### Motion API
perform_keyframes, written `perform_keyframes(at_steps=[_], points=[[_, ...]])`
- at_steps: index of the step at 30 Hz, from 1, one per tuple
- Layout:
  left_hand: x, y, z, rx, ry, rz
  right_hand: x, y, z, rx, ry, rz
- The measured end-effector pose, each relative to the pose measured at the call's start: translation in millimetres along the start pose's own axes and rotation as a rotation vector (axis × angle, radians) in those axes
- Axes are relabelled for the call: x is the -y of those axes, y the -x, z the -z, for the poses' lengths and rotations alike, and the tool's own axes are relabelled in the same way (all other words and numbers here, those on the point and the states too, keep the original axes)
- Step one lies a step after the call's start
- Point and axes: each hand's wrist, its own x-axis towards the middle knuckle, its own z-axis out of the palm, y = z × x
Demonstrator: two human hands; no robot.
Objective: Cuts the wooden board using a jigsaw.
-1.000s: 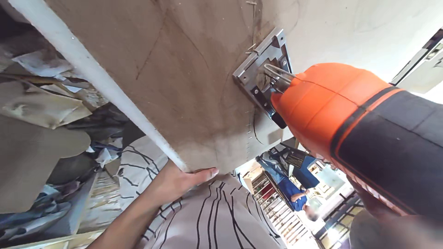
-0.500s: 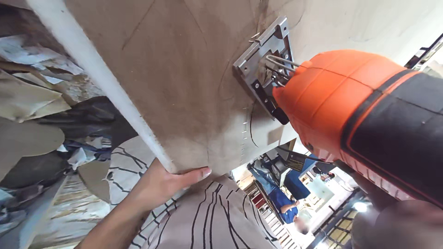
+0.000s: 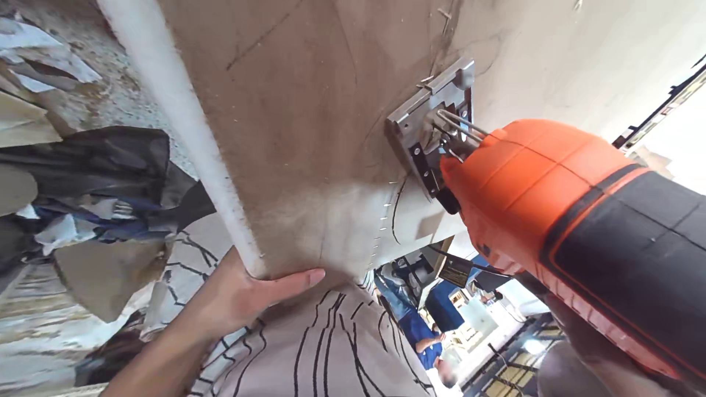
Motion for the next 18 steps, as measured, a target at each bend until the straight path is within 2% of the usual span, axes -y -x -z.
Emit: perform_keyframes(at_steps=[7,10,12,15,18], points=[[8.1,6.9,-18.1,-0.22,0.004,-0.105,3.1,-4.8,7.1,0.07,0.034,-0.029],[10.9,6.5,-20.1,-0.248,-0.016,-0.136,2.5,-5.2,10.0,0.1,0.039,-0.054],[12.3,8.0,-20.6,-0.252,-0.032,-0.146,6.2,-6.3,12.9,0.184,0.051,-0.093],[11.8,7.8,-21.5,-0.271,-0.02,-0.177,7.4,-10.5,9.1,0.219,0.018,-0.027],[12.7,9.4,-24.4,-0.295,0.002,-0.169,4.9,-9.2,0.2,0.142,0.002,0.04]])
